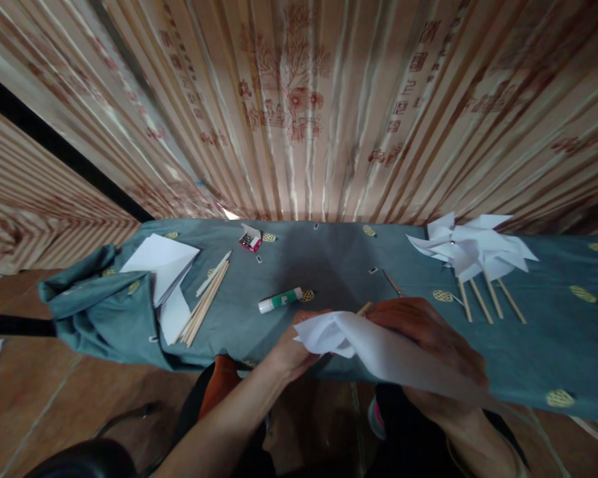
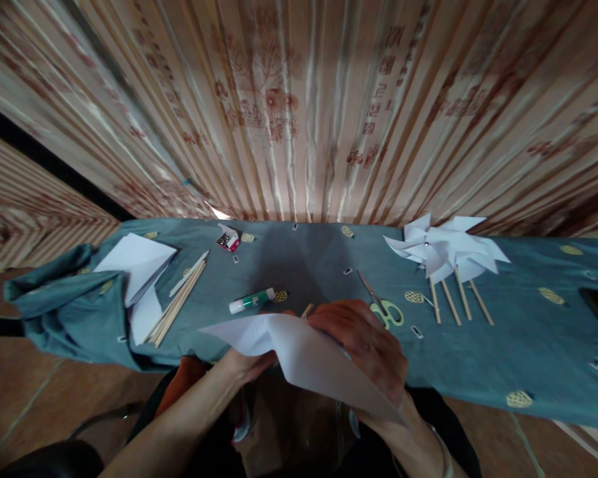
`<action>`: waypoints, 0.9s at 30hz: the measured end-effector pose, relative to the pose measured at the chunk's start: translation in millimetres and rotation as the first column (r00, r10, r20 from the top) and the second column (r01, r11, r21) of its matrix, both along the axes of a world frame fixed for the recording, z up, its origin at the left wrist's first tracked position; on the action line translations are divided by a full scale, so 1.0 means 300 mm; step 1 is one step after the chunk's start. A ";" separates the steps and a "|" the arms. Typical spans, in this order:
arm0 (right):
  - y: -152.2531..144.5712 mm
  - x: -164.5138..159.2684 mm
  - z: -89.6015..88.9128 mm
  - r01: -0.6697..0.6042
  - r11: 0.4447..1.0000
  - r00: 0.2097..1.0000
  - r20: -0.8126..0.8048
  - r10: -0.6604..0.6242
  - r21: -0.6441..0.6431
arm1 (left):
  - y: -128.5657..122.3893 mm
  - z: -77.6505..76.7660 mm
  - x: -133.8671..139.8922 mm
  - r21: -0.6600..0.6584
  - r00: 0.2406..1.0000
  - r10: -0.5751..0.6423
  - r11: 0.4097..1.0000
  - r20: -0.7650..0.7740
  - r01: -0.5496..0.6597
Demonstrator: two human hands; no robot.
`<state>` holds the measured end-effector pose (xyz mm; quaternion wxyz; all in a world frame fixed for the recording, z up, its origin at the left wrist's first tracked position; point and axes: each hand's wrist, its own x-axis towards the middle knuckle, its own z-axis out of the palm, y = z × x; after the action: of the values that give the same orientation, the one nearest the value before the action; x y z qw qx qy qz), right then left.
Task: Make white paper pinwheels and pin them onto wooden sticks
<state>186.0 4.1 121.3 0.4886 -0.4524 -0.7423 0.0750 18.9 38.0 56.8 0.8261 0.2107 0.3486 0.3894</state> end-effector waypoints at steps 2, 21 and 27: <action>0.000 -0.003 -0.004 0.003 0.999 1.000 -0.030 -0.004 -0.041 | 0.001 0.003 0.001 0.018 1.000 0.003 1.000 -0.016 -0.003; 0.135 0.001 -0.210 -0.280 0.742 0.579 -0.724 -0.375 -0.609 | 0.001 -0.079 0.040 0.078 0.976 0.147 0.988 -0.161 -0.136; 0.114 0.028 -0.261 -0.345 0.550 0.698 -0.600 -0.391 -0.760 | -0.116 -0.122 0.050 -0.093 0.955 0.222 0.965 -0.197 -0.244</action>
<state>194.3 38.2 43.2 0.4607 -0.5706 -0.3549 0.5798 33.8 3.2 20.3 0.7492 0.1551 0.4683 0.4420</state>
